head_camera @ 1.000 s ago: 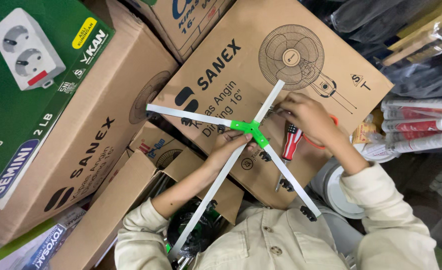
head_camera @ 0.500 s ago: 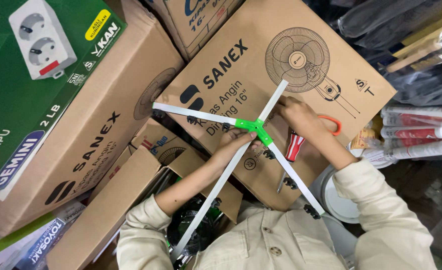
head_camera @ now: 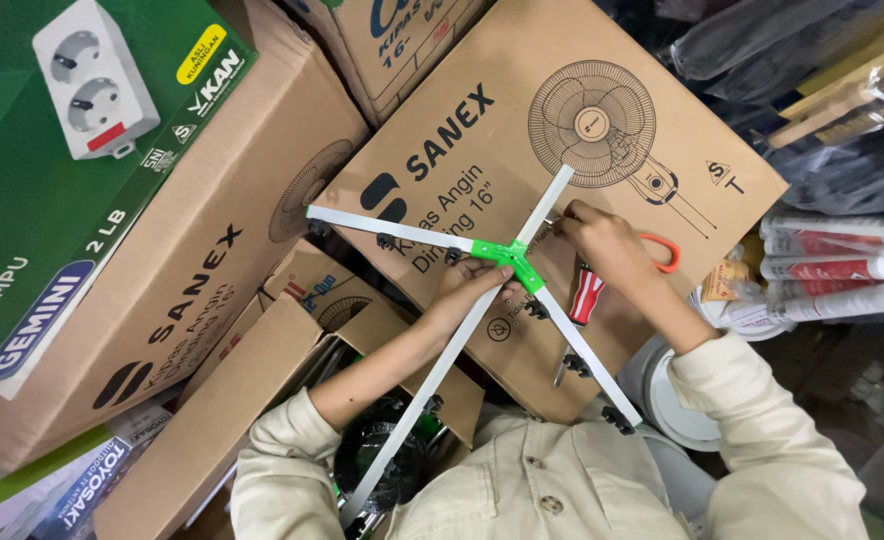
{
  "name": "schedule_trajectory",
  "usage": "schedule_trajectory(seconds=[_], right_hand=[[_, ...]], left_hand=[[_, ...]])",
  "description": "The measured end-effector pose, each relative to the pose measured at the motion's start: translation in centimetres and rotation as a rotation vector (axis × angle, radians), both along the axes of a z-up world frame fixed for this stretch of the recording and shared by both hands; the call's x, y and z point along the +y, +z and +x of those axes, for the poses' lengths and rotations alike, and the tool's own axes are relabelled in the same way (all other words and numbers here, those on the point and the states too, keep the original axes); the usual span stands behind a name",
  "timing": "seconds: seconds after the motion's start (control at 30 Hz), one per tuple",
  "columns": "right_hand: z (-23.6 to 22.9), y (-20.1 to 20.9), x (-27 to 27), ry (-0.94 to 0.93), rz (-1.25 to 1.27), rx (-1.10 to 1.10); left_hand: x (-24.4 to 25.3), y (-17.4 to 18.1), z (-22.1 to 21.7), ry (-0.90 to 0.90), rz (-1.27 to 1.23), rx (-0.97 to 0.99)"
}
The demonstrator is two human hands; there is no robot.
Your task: The person assembles a fan blade structure by connecting white metal rods to a green central hub. They use a screwdriver to tighten the connections and then attach black clips to the ends of the rods.
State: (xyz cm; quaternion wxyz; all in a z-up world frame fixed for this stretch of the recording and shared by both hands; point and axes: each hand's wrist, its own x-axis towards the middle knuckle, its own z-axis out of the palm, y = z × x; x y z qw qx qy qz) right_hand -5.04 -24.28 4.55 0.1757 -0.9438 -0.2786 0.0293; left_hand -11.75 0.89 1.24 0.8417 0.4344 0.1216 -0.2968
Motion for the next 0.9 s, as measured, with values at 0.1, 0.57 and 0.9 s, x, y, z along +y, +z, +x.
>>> schedule_trajectory(seconds=[0.1,0.57,0.9], right_hand=[[-0.7,-0.4,0.4,-0.051,-0.024,-0.002],[-0.9,-0.9,1.5,-0.145,-0.024,-0.023],[-0.7,-1.6,1.5,-0.122,-0.070,-0.106]], left_hand=[[-0.2,-0.2,-0.3,0.030,-0.058,-0.027],[-0.1,0.2,-0.4,-0.002,-0.003,-0.025],[-0.1,-0.5,-0.2,-0.040,0.016,-0.028]])
